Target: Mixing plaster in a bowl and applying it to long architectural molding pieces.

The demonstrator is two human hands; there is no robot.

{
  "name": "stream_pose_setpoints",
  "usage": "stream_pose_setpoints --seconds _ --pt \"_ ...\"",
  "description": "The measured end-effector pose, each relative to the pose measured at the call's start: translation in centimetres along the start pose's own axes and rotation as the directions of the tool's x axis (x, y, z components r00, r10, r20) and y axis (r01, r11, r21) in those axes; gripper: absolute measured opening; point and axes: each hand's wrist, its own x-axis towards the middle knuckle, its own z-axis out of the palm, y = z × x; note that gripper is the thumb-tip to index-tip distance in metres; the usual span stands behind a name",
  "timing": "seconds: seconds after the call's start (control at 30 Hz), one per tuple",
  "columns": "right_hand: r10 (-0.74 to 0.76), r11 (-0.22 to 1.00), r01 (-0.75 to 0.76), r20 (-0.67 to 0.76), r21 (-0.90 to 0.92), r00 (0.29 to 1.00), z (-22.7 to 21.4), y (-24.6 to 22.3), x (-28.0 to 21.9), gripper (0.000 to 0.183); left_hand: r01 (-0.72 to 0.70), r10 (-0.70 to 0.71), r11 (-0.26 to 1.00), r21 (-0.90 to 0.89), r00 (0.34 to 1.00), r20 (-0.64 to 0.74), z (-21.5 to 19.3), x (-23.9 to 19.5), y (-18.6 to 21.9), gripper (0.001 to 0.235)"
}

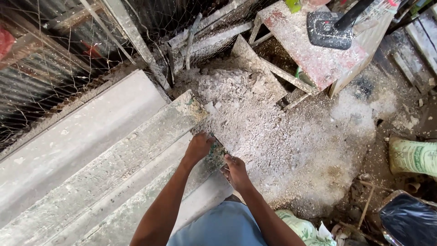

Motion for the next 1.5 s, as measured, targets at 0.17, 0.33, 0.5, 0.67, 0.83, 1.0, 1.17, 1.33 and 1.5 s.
stream_pose_setpoints --seconds 0.17,0.33,0.5,0.67,0.83,1.0,1.17,1.33,1.5 --pt "-0.006 1.0 0.006 0.0 -0.012 1.0 -0.6 0.2 0.0 0.037 0.025 -0.025 0.997 0.076 1.0 0.0 1.5 -0.7 0.8 0.05" --pt "-0.005 1.0 0.006 0.086 -0.013 0.996 -4.2 4.0 4.3 0.043 0.086 -0.098 0.956 0.279 0.995 0.028 0.5 -1.6 2.9 0.037" --pt "0.017 0.999 -0.018 0.054 0.027 0.998 -4.7 4.6 4.9 0.036 0.069 -0.078 0.958 0.278 0.997 0.025 1.2 -2.2 3.6 0.037" --pt "0.022 0.997 -0.026 0.048 0.068 0.999 -5.0 5.6 5.5 0.035 0.104 -0.122 0.965 0.24 0.991 0.06 -0.8 -2.5 5.8 0.047" --pt "0.088 0.987 -0.08 -0.052 0.14 0.995 -1.4 1.3 1.1 0.039 0.147 -0.143 0.962 0.229 0.989 -0.03 -1.5 -1.6 5.5 0.054" --pt "0.081 0.989 -0.065 -0.117 0.134 0.99 1.0 -0.6 -1.0 0.043 0.064 -0.039 0.967 0.248 0.994 -0.105 0.7 0.2 2.6 0.046" --pt "0.074 0.993 -0.058 -0.151 0.106 0.986 4.3 -4.8 -4.6 0.045 -0.088 0.225 0.864 0.495 0.948 -0.224 2.7 1.8 -0.1 0.031" --pt "0.08 0.992 -0.064 -0.159 0.107 0.984 4.4 -4.5 -3.7 0.047 -0.103 0.19 0.896 0.433 0.968 -0.163 5.7 3.6 -3.6 0.039" --pt "0.093 0.991 -0.076 -0.166 0.108 0.982 3.3 -2.4 -1.2 0.044 -0.116 0.232 0.847 0.519 0.959 -0.164 5.0 4.1 -3.2 0.038"
